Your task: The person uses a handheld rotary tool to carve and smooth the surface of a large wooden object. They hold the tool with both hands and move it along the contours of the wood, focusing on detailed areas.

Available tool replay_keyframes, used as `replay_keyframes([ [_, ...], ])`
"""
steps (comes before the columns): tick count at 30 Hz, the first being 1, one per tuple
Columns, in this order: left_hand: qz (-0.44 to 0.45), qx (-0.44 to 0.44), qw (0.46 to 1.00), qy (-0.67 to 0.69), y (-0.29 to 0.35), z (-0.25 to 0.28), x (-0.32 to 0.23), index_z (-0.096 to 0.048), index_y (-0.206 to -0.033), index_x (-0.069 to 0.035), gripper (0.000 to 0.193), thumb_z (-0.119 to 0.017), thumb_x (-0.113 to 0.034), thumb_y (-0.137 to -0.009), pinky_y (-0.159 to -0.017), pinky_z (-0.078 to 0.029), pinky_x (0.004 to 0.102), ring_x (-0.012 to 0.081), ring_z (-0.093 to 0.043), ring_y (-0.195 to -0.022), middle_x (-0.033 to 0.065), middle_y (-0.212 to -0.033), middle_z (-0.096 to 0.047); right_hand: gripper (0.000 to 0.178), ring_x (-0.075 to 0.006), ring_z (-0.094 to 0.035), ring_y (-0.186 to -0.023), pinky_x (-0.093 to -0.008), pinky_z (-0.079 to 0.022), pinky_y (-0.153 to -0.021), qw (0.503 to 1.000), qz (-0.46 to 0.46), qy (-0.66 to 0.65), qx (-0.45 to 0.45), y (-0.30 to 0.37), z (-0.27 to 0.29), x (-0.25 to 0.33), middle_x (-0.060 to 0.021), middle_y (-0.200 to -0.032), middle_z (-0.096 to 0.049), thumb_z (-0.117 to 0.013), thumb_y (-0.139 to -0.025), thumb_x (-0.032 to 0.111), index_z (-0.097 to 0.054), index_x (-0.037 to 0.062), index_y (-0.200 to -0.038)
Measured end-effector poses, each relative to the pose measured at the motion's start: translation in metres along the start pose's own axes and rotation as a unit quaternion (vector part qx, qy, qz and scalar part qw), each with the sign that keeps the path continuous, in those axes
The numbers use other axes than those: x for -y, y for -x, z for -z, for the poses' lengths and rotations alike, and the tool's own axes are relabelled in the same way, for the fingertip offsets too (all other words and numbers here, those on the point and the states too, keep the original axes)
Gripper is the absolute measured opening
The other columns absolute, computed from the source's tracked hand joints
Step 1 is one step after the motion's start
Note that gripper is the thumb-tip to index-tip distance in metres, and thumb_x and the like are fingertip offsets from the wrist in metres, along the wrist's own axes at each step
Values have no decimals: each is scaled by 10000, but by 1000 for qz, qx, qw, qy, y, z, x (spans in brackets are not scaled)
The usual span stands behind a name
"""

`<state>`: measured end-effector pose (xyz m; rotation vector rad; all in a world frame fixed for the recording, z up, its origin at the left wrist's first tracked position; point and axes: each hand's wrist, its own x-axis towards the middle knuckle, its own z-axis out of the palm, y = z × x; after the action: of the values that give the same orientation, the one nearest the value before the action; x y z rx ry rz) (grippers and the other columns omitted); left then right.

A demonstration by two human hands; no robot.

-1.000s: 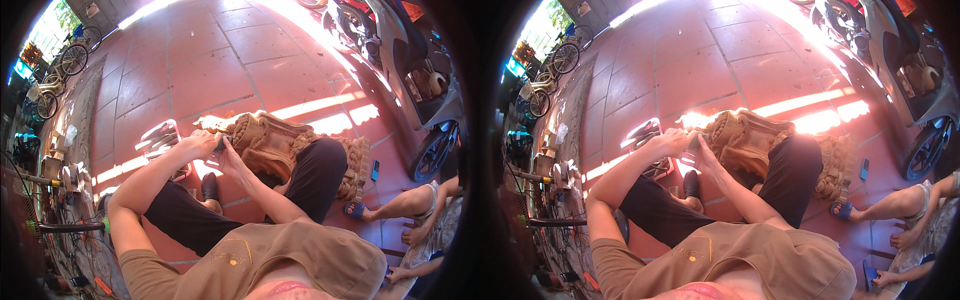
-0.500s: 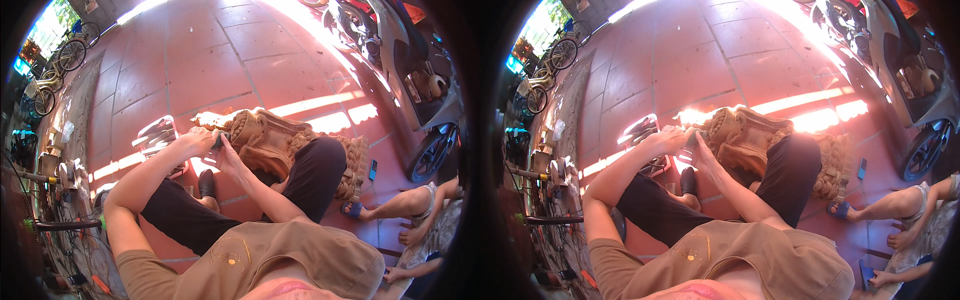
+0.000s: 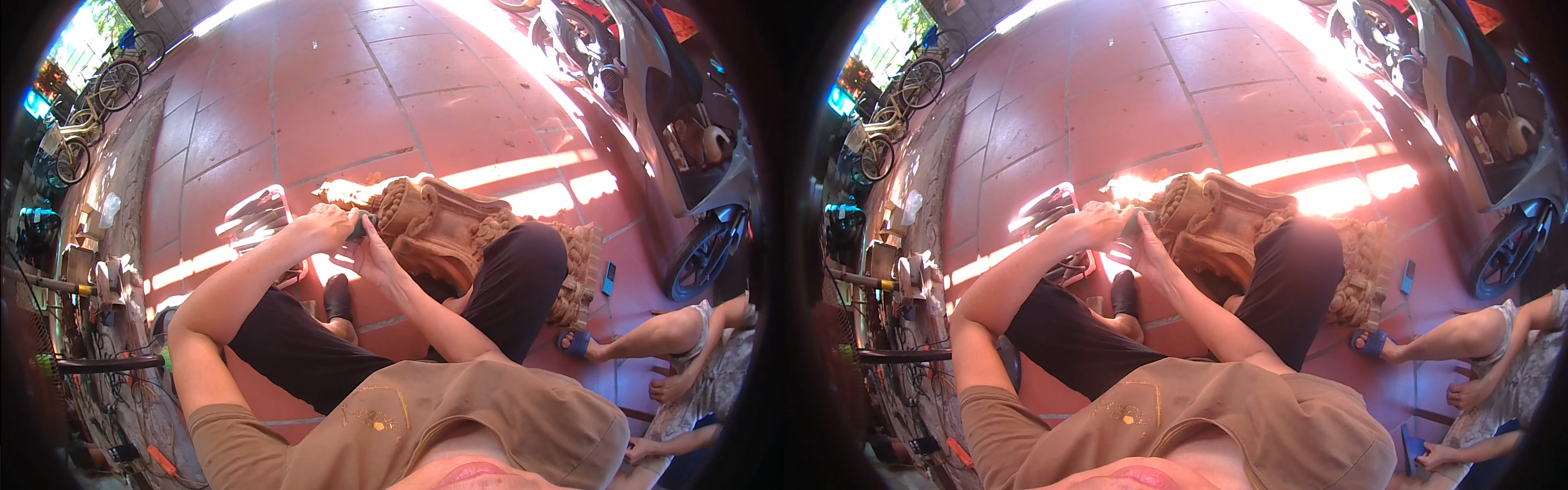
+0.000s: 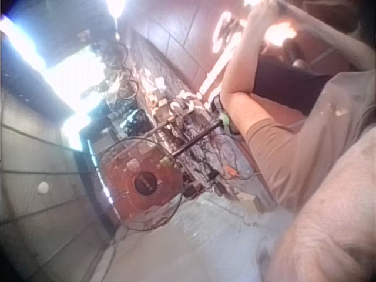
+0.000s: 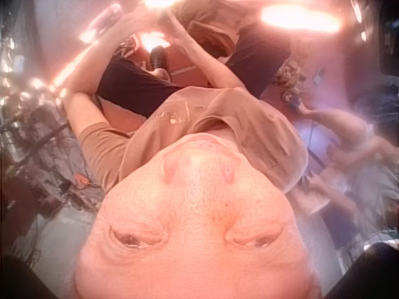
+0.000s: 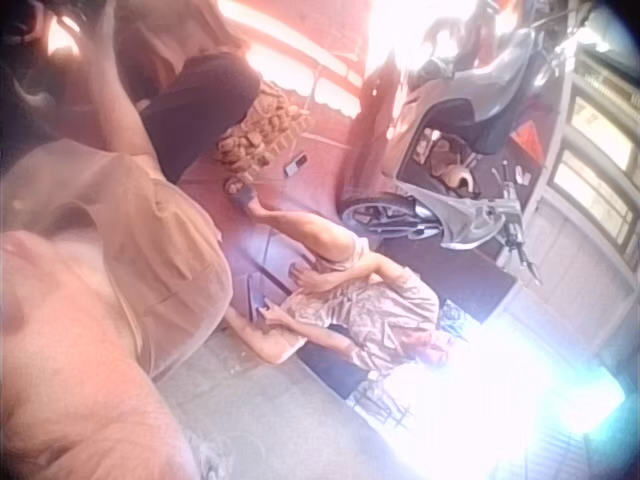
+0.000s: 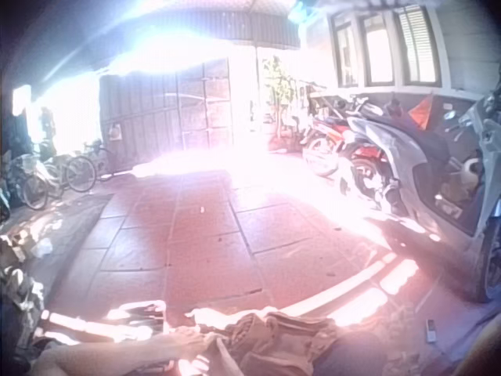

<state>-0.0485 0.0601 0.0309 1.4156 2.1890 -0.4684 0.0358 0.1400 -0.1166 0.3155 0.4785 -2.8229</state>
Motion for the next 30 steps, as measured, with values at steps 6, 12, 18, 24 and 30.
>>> replay_keyframes([
  [6, 18, 17, 1000, -1, -1, 3, -2, -366, -1313, 7, 676, -706, -209, -770, -780, -487, 461, 368, -624, -951, 217, -962, -631, 564, -254, -609, -1037, -496, -486, -901, 1000, 5, -13, 3, -1, 1, 1, -93, -1087, -636, -424, -915, 601, -522, 121, -1193],
  [12, 27, 25, 999, -34, -4, -7, 0, -268, -1425, -11, 813, -699, -268, -785, -820, -474, 453, 374, -600, -998, 240, -1055, -603, 534, -241, -613, -1018, -504, -493, -890, 1000, 6, -14, 3, -3, 0, -1, -73, -1088, -640, -376, -944, 573, -520, 131, -1207],
  [18, 18, 8, 999, -27, -5, -15, 4, -306, -1368, 16, 811, -739, -185, -712, -721, -490, 438, 349, -620, -920, 227, -941, -618, 534, -253, -606, -1037, -506, -492, -888, 999, 0, -32, 19, -6, 5, -3, -94, -1120, -635, -351, -957, 558, -513, 120, -1216],
  [24, 30, -2, 999, 41, 7, -20, 6, -276, -1381, 13, 794, -683, -89, -707, -775, -474, 435, 333, -576, -955, 187, -1069, -582, 537, -287, -577, -1106, -514, -486, -904, 1000, 6, 11, -17, -5, 1, -6, -110, -1192, -584, -377, -952, 556, -466, 126, -1260],
  [30, 5, -30, 998, 61, 17, -15, 7, -279, -1401, 4, 782, -651, -57, -715, -840, -457, 422, 318, -552, -985, 184, -1140, -555, 485, -280, -575, -1109, -527, -483, -929, 999, 39, -16, -23, -13, 5, -10, -106, -1205, -568, -476, -939, 478, -464, 110, -1255],
])
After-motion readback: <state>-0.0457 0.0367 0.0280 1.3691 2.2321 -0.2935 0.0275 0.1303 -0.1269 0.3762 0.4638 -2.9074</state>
